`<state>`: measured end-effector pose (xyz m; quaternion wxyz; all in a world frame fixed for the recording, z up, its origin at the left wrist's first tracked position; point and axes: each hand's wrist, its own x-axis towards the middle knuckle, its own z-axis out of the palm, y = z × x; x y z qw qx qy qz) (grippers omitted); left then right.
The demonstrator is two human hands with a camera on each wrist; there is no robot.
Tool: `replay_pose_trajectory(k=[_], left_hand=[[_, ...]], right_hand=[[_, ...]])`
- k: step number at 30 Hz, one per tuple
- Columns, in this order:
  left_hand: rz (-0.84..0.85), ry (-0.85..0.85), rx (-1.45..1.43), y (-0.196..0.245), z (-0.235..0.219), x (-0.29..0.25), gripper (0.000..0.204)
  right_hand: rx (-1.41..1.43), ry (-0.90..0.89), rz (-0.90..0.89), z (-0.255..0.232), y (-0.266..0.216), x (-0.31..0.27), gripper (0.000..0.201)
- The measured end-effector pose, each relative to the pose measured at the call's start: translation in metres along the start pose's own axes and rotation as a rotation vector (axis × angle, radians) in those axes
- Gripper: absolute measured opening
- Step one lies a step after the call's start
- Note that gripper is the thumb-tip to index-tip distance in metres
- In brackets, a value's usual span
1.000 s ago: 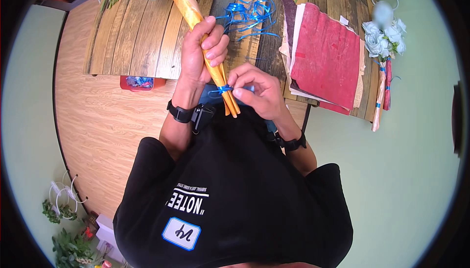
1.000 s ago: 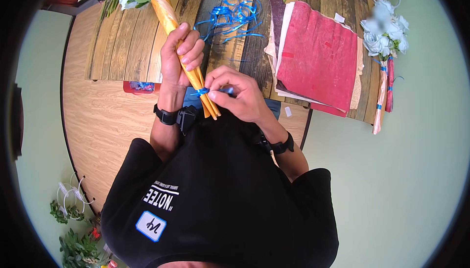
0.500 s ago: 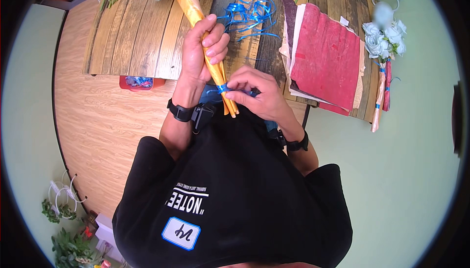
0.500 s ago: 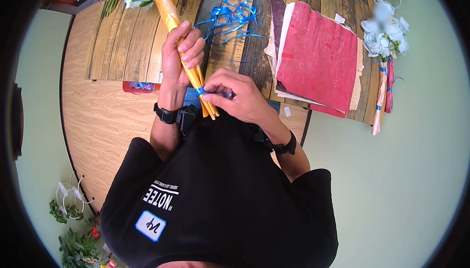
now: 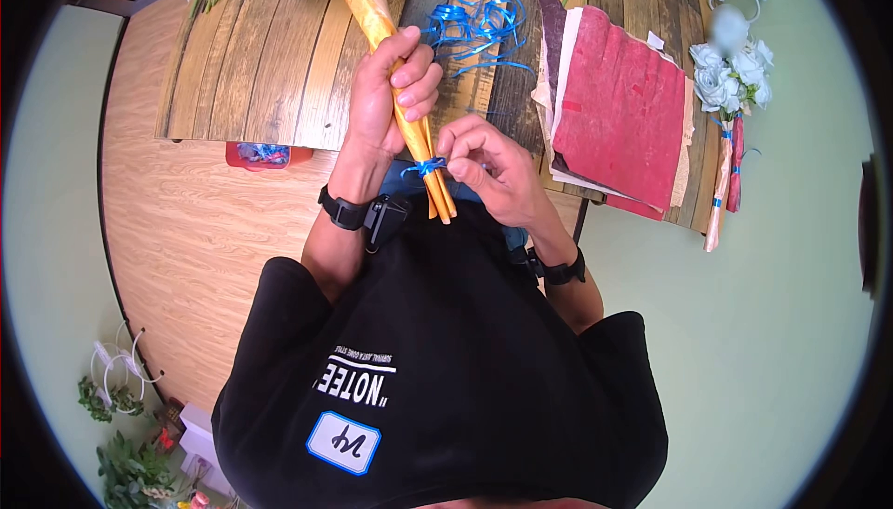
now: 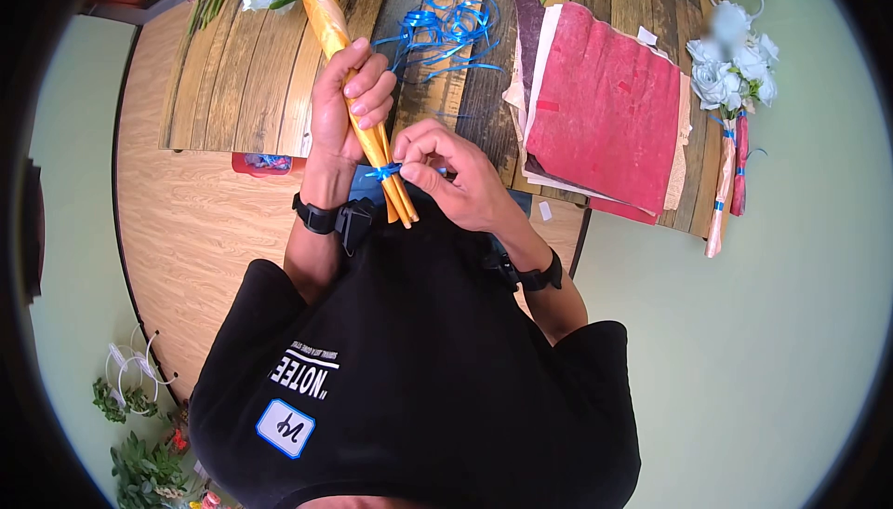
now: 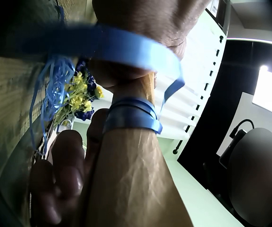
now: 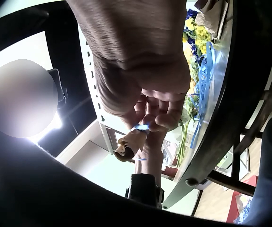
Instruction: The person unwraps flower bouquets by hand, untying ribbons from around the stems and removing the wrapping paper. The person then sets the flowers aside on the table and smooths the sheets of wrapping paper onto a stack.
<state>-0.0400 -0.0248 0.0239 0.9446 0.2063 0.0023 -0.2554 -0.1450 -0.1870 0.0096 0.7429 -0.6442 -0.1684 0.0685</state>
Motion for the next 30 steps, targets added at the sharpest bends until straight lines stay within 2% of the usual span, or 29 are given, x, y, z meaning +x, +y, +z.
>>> replay_pose_trajectory(k=[3, 6, 8, 12, 15, 17, 18, 20, 27, 30], left_hand=[[-0.005, 0.006, 0.002, -0.001, 0.000, 0.000, 0.033], [-0.002, 0.017, 0.019, -0.001, 0.002, 0.001, 0.033], [-0.002, 0.020, 0.032, -0.002, 0.001, 0.001, 0.032], [-0.007, 0.044, 0.072, -0.002, 0.002, 0.000, 0.032], [-0.017, 0.017, 0.043, 0.000, 0.001, 0.001, 0.032], [-0.024, 0.007, 0.022, 0.000, 0.000, 0.002, 0.032], [-0.030, -0.017, -0.016, 0.000, 0.000, 0.002, 0.032], [-0.039, -0.042, -0.054, 0.000, 0.000, 0.003, 0.031], [-0.082, -0.172, -0.261, 0.003, -0.007, 0.008, 0.029], [-0.084, -0.210, -0.304, 0.006, -0.009, 0.008, 0.028]], right_hand=[[0.155, 0.058, 0.062, 0.000, 0.001, -0.002, 0.013], [0.026, 0.097, 0.014, 0.003, 0.000, -0.001, 0.013], [-0.245, 0.007, 0.022, 0.002, -0.007, 0.000, 0.012], [-0.273, -0.036, 0.108, 0.000, -0.013, 0.003, 0.011], [-0.193, -0.057, 0.009, -0.002, 0.000, 0.002, 0.012], [0.022, -0.039, -0.030, -0.001, 0.006, 0.000, 0.013], [0.023, -0.039, -0.029, -0.001, 0.007, -0.002, 0.013], [0.313, -0.022, 0.084, -0.002, 0.009, -0.005, 0.017], [0.700, -0.025, 0.123, -0.004, 0.022, -0.008, 0.020], [0.817, 0.068, 0.094, -0.012, 0.008, -0.007, 0.019]])
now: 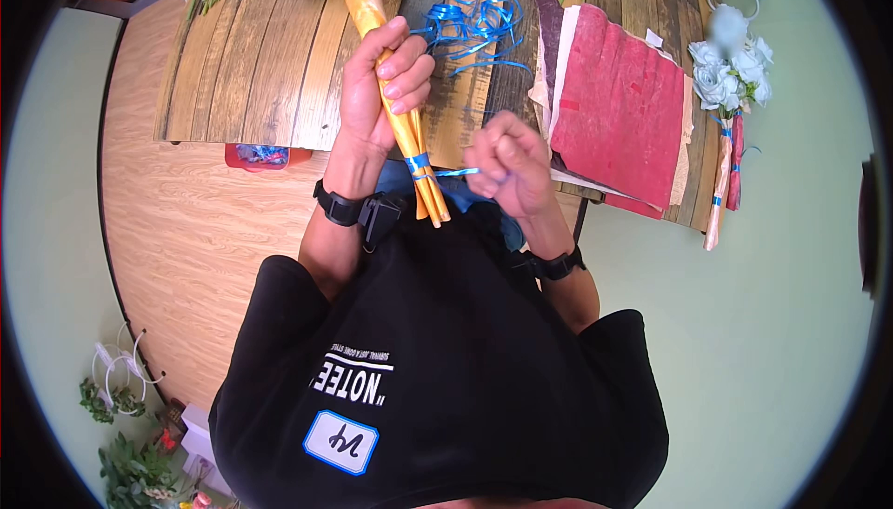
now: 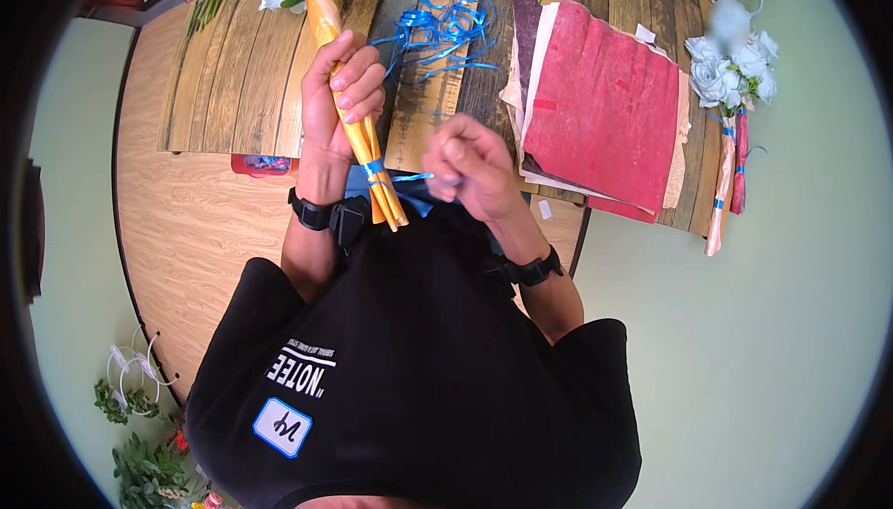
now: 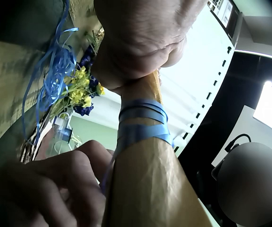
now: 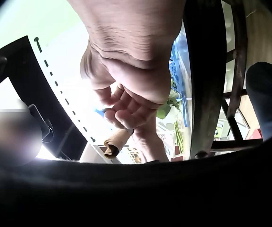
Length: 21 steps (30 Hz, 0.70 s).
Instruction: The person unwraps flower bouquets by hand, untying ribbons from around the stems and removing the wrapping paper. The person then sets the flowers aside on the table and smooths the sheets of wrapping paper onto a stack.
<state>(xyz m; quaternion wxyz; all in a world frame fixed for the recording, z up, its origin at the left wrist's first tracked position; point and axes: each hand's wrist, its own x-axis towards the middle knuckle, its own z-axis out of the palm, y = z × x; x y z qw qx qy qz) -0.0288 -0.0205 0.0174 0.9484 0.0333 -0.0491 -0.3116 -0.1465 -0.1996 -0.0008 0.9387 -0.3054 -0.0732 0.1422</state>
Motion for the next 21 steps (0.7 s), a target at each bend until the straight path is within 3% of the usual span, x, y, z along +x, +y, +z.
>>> replay_pose_trajectory(k=[5, 7, 8, 10, 11, 13, 14, 15, 17, 18, 21], left_hand=[[0.019, -0.016, -0.004, 0.007, 0.001, 0.000, 0.027], [0.017, -0.019, 0.005, 0.008, 0.003, 0.000, 0.027], [0.017, -0.016, 0.004, 0.008, 0.005, 0.000, 0.027], [0.016, 0.045, 0.060, 0.007, 0.010, 0.001, 0.034], [0.015, 0.043, 0.061, 0.006, 0.011, 0.002, 0.034], [0.014, 0.049, 0.078, 0.004, 0.012, 0.003, 0.034], [0.011, 0.047, 0.079, 0.003, 0.012, 0.004, 0.034], [0.012, 0.050, 0.092, 0.002, 0.012, 0.004, 0.034], [0.019, 0.048, 0.106, 0.001, 0.013, 0.006, 0.034], [0.030, 0.045, 0.116, 0.001, 0.014, 0.006, 0.032], [0.043, 0.057, 0.151, 0.000, 0.015, 0.005, 0.030]], right_hand=[[0.026, -0.030, -0.135, -0.018, -0.029, -0.010, 0.026], [-0.236, 0.210, -0.265, -0.005, -0.040, -0.012, 0.025], [-0.235, 0.212, -0.264, 0.006, -0.042, -0.011, 0.025], [-1.042, 0.563, -0.525, 0.027, -0.042, -0.006, 0.020], [-1.043, 0.563, -0.527, 0.031, -0.041, -0.004, 0.020], [-1.258, 0.318, -0.605, 0.037, -0.036, -0.003, 0.023], [-1.180, 0.253, -0.430, 0.041, -0.032, -0.005, 0.031], [-1.180, 0.256, -0.432, 0.041, -0.028, -0.004, 0.031], [-1.145, 0.087, -0.239, 0.040, -0.020, -0.001, 0.035], [-1.032, 0.106, -0.144, 0.042, -0.017, -0.002, 0.037], [-1.037, 0.129, -0.164, 0.040, -0.010, 0.002, 0.036]])
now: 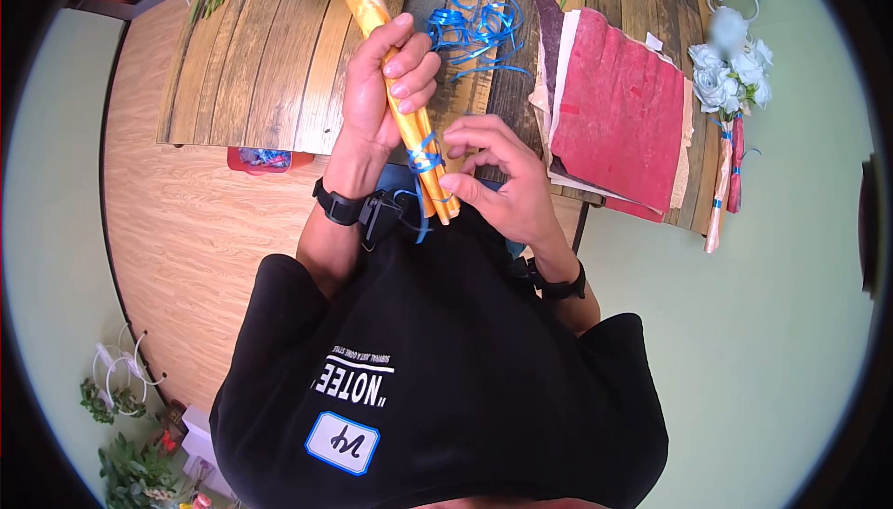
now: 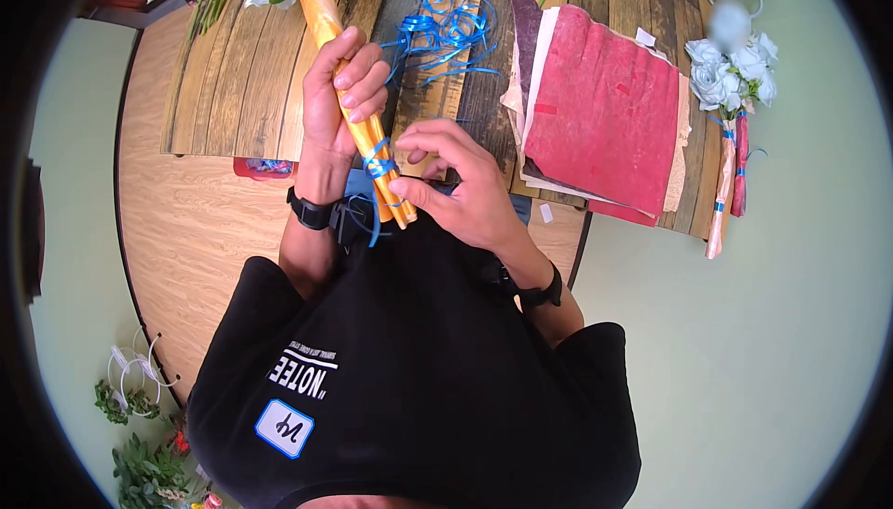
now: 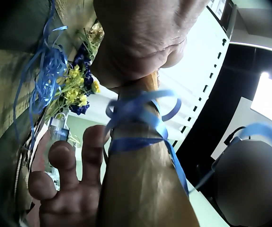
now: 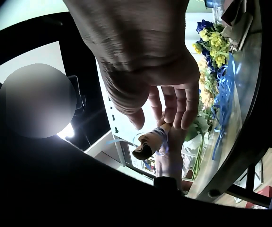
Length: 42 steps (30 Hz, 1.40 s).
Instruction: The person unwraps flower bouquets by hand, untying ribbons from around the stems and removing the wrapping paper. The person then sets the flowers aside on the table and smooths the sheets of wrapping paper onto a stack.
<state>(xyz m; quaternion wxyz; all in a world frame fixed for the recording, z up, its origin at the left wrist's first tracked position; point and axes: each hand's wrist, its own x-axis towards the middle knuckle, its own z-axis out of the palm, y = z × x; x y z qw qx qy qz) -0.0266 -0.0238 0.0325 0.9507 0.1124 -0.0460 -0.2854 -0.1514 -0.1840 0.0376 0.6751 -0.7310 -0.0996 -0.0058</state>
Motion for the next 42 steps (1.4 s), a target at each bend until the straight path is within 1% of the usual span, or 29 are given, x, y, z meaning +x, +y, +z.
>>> replay_pose_trajectory(k=[1, 3, 7, 9, 13, 15, 19, 22, 24, 25, 27, 28, 30, 31, 33, 37, 39, 40, 42], left_hand=[[0.003, 0.011, 0.022, -0.001, 0.001, 0.000, 0.031], [0.017, 0.033, 0.063, -0.003, 0.003, 0.002, 0.031], [0.047, 0.097, 0.188, -0.004, 0.007, 0.003, 0.032], [0.057, 0.113, 0.217, -0.004, 0.009, 0.003, 0.032], [0.077, 0.153, 0.299, -0.004, 0.011, 0.003, 0.032], [0.087, 0.167, 0.326, -0.005, 0.011, 0.002, 0.032], [0.100, 0.189, 0.378, -0.007, 0.012, 0.004, 0.032], [0.106, 0.190, 0.368, -0.004, 0.010, 0.005, 0.031], [0.110, 0.181, 0.344, 0.001, 0.007, 0.007, 0.031], [0.113, 0.174, 0.320, 0.004, 0.005, 0.008, 0.031], [0.128, 0.167, 0.298, 0.008, 0.005, 0.009, 0.031], [0.141, 0.160, 0.278, 0.010, 0.004, 0.009, 0.031], [0.144, 0.130, 0.266, 0.018, 0.000, 0.011, 0.032], [0.154, 0.110, 0.239, 0.022, -0.001, 0.012, 0.031], [0.168, 0.084, 0.206, 0.029, -0.002, 0.014, 0.031], [0.224, 0.043, 0.181, 0.044, -0.001, 0.015, 0.033], [0.253, 0.031, 0.180, 0.056, -0.004, 0.015, 0.032], [0.282, 0.021, 0.181, 0.062, -0.004, 0.016, 0.032], [0.323, 0.031, 0.206, 0.071, -0.003, 0.012, 0.030]], right_hand=[[-0.002, 0.002, -0.001, 0.000, -0.001, 0.001, 0.036], [-0.098, -0.045, -0.061, -0.002, -0.005, 0.005, 0.036], [-0.148, -0.094, -0.065, -0.004, -0.008, 0.008, 0.036], [-0.305, -0.088, -0.150, -0.005, -0.006, 0.008, 0.033], [-0.378, -0.087, -0.161, -0.001, -0.009, 0.007, 0.032], [-0.485, -0.038, -0.145, 0.003, -0.016, 0.006, 0.030], [-0.504, 0.004, -0.172, 0.006, -0.011, 0.005, 0.027], [-0.467, -0.048, -0.170, 0.001, -0.009, 0.005, 0.026], [-0.319, -0.130, -0.131, -0.003, -0.010, 0.001, 0.023], [-0.319, -0.133, -0.130, -0.005, -0.012, -0.001, 0.023], [-0.141, -0.186, -0.050, -0.010, -0.015, -0.004, 0.022], [-0.142, -0.187, -0.050, -0.015, -0.015, -0.005, 0.022], [-0.014, -0.237, -0.040, -0.025, -0.013, -0.007, 0.018], [-0.015, -0.236, -0.040, -0.030, -0.013, -0.010, 0.018], [0.263, -0.213, 0.120, -0.037, -0.012, -0.017, 0.014], [0.337, -0.176, 0.114, -0.043, -0.012, -0.017, 0.009], [0.402, -0.109, 0.164, -0.049, -0.013, -0.017, 0.010], [0.398, -0.109, 0.161, -0.052, -0.015, -0.016, 0.010], [0.354, 0.011, 0.109, -0.060, -0.021, -0.012, 0.014]])
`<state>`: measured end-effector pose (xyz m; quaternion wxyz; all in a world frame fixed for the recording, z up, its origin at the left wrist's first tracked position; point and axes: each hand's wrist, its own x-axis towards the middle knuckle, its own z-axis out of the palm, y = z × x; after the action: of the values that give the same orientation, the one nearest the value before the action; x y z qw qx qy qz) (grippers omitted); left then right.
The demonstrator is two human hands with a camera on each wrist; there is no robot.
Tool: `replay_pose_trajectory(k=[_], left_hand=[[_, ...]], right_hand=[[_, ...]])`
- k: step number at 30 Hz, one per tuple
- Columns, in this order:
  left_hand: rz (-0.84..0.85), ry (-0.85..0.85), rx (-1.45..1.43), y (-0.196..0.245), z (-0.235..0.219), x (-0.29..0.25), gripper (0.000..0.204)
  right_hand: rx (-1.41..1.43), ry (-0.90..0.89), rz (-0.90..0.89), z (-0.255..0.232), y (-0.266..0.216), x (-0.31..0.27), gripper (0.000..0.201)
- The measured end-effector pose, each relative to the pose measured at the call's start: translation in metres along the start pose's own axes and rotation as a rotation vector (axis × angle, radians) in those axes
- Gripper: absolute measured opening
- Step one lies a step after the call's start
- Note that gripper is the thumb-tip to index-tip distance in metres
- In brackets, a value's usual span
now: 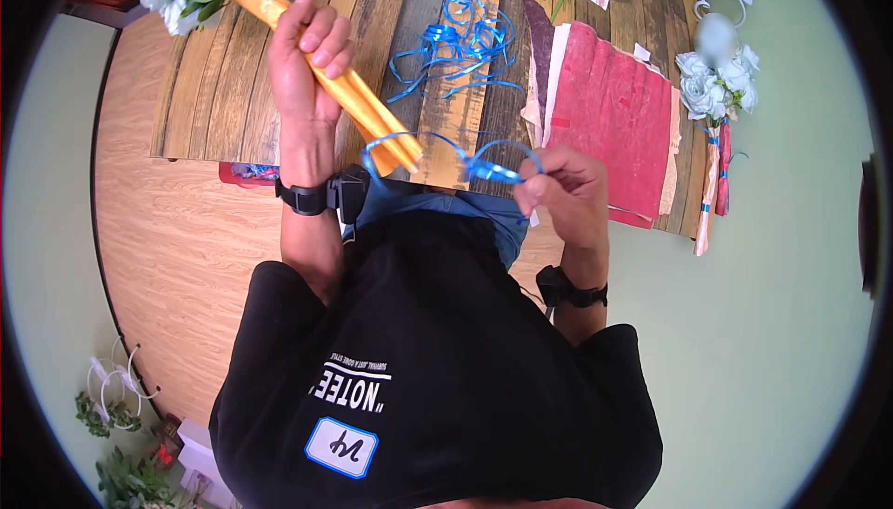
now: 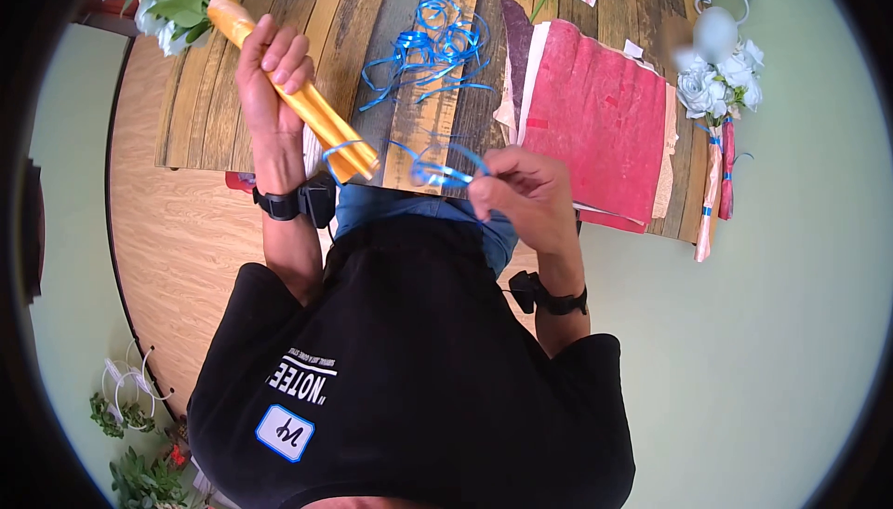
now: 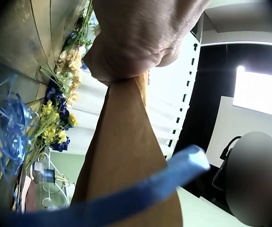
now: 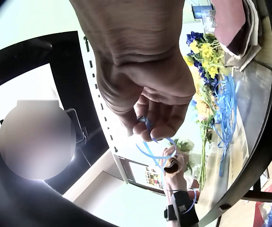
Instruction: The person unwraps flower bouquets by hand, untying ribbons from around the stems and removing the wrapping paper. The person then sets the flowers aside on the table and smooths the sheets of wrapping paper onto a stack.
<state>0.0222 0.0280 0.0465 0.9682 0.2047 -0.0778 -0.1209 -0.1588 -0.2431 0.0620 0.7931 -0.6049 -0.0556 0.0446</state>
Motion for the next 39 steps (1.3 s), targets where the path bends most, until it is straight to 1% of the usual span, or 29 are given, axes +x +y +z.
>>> replay_pose_trajectory(k=[1, 2, 3, 5, 6, 8, 9, 10, 12, 13, 17, 18, 20, 21, 22, 24, 25, 26, 28, 35, 37, 39], left_hand=[[0.016, -0.001, -0.001, 0.005, -0.003, 0.001, 0.030], [0.032, -0.004, -0.004, 0.009, -0.007, 0.001, 0.030], [0.034, -0.013, -0.009, 0.012, -0.007, 0.001, 0.030], [0.069, 0.037, 0.034, 0.016, -0.008, -0.002, 0.030], [0.067, 0.032, 0.025, 0.018, -0.009, -0.003, 0.030], [0.092, 0.105, 0.133, 0.017, -0.011, -0.007, 0.031], [0.103, 0.145, 0.153, 0.015, -0.013, -0.008, 0.031], [0.096, 0.144, 0.142, 0.014, -0.014, -0.009, 0.031], [0.129, 0.223, 0.228, 0.012, -0.016, -0.010, 0.032], [0.139, 0.245, 0.235, 0.011, -0.018, -0.010, 0.033], [0.129, 0.281, 0.285, 0.010, -0.024, -0.012, 0.031], [0.135, 0.280, 0.275, 0.010, -0.024, -0.013, 0.031], [0.089, 0.321, 0.303, 0.009, -0.021, -0.018, 0.030], [0.079, 0.311, 0.298, 0.008, -0.020, -0.021, 0.027], [0.086, 0.310, 0.290, 0.007, -0.020, -0.023, 0.027], [0.032, 0.325, 0.334, 0.004, -0.020, -0.029, 0.024], [0.024, 0.324, 0.311, 0.002, -0.022, -0.032, 0.020], [0.032, 0.325, 0.303, 0.003, -0.021, -0.034, 0.020], [-0.009, 0.332, 0.314, 0.002, -0.019, -0.038, 0.020], [-0.003, 0.326, 0.278, 0.003, -0.025, -0.039, 0.019], [-0.002, 0.338, 0.281, 0.004, -0.024, -0.039, 0.019], [-0.007, 0.347, 0.288, 0.004, -0.024, -0.040, 0.019]], right_hand=[[-0.002, 0.056, -0.008, -0.006, -0.001, -0.001, 0.009], [-0.008, 0.056, -0.014, -0.009, -0.006, 0.000, 0.009], [-0.025, 0.100, -0.025, -0.011, -0.014, 0.003, 0.009], [-0.052, 0.184, -0.033, -0.010, -0.030, 0.009, 0.011], [-0.062, 0.189, -0.035, -0.008, -0.037, 0.013, 0.011], [-0.174, 0.209, -0.094, -0.003, -0.052, 0.022, 0.012], [-0.257, 0.245, -0.093, 0.000, -0.060, 0.026, 0.012], [-0.268, 0.252, -0.089, 0.002, -0.067, 0.031, 0.012], [-0.254, 0.279, -0.197, 0.003, -0.083, 0.040, 0.013], [-0.285, 0.283, -0.223, 0.003, -0.090, 0.045, 0.015], [-0.345, 0.331, -0.274, 0.009, -0.100, 0.072, 0.017], [-0.354, 0.325, -0.276, 0.014, -0.099, 0.078, 0.017], [-0.457, 0.374, -0.165, 0.025, -0.095, 0.091, 0.017], [-0.535, 0.388, -0.092, 0.025, -0.089, 0.097, 0.018], [-0.543, 0.383, -0.095, 0.026, -0.081, 0.104, 0.018], [-0.583, 0.280, 0.017, 0.027, -0.070, 0.117, 0.019], [-0.608, 0.284, 0.087, 0.028, -0.069, 0.122, 0.020], [-0.616, 0.277, 0.084, 0.030, -0.069, 0.125, 0.020], [-0.590, 0.276, 0.011, 0.034, -0.068, 0.130, 0.021], [-0.597, 0.251, -0.024, 0.041, -0.077, 0.141, 0.022], [-0.542, 0.239, -0.058, 0.045, -0.076, 0.140, 0.023], [-0.551, 0.229, -0.062, 0.050, -0.078, 0.143, 0.022]])
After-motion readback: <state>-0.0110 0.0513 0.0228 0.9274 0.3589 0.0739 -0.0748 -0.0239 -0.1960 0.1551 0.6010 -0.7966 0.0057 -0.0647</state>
